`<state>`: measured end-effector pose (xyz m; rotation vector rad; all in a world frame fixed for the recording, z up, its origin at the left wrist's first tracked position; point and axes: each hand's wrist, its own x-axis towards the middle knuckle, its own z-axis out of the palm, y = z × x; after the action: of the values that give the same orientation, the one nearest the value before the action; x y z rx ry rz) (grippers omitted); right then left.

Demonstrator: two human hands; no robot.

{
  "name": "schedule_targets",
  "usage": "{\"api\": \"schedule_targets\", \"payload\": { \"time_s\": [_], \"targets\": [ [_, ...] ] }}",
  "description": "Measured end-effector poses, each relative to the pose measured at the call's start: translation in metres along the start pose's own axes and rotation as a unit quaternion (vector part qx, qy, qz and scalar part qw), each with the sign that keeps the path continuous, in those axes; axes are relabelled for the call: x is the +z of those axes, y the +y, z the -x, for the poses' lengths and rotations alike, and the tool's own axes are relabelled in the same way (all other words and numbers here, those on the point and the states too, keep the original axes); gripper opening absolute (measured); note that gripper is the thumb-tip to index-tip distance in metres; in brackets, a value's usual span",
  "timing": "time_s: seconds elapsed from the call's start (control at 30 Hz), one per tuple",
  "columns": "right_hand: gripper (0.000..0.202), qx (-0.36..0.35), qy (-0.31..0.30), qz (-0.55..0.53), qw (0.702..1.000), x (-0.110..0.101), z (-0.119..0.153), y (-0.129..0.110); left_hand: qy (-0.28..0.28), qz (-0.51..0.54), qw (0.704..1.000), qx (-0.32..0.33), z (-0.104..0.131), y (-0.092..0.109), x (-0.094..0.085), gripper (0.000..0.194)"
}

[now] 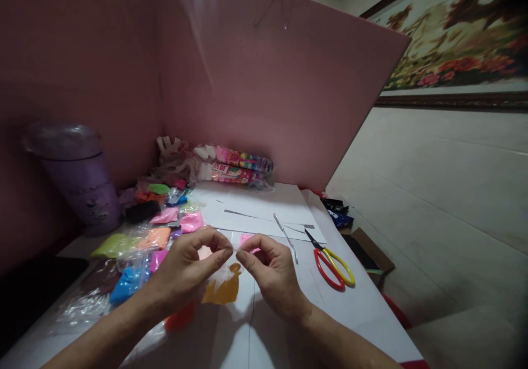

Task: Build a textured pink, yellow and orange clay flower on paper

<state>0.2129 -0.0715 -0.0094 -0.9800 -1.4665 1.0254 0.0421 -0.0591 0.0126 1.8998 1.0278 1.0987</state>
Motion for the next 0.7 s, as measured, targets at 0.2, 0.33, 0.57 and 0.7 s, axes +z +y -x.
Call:
{"api": "schedule_targets", "payload": {
  "time_s": [0.2, 0.33, 0.57, 0.7],
  "targets": [
    [0.018, 0.018, -0.002, -0.046, 0.999, -0.001, -0.005, 0.002, 0.026, 0.025, 0.999, -0.014, -0.001, -0.001, 0.0, 0.016],
    [0.021, 0.037, 0.007, -0.084, 0.996, -0.003, -0.008, 0.003, 0.019, 0.054, 0.997, -0.05, -0.002, -0.003, -0.001, 0.018],
    [0.018, 0.043, 0.017, -0.073, 0.996, -0.003, -0.008, 0.004, 0.026, 0.074, 0.995, -0.063, -0.002, -0.003, 0.003, 0.019],
    [0.021, 0.054, 0.009, -0.107, 0.993, -0.005, -0.013, 0.006, 0.046, 0.11, 0.986, -0.116, -0.005, -0.004, 0.003, 0.02]
  ]
}}
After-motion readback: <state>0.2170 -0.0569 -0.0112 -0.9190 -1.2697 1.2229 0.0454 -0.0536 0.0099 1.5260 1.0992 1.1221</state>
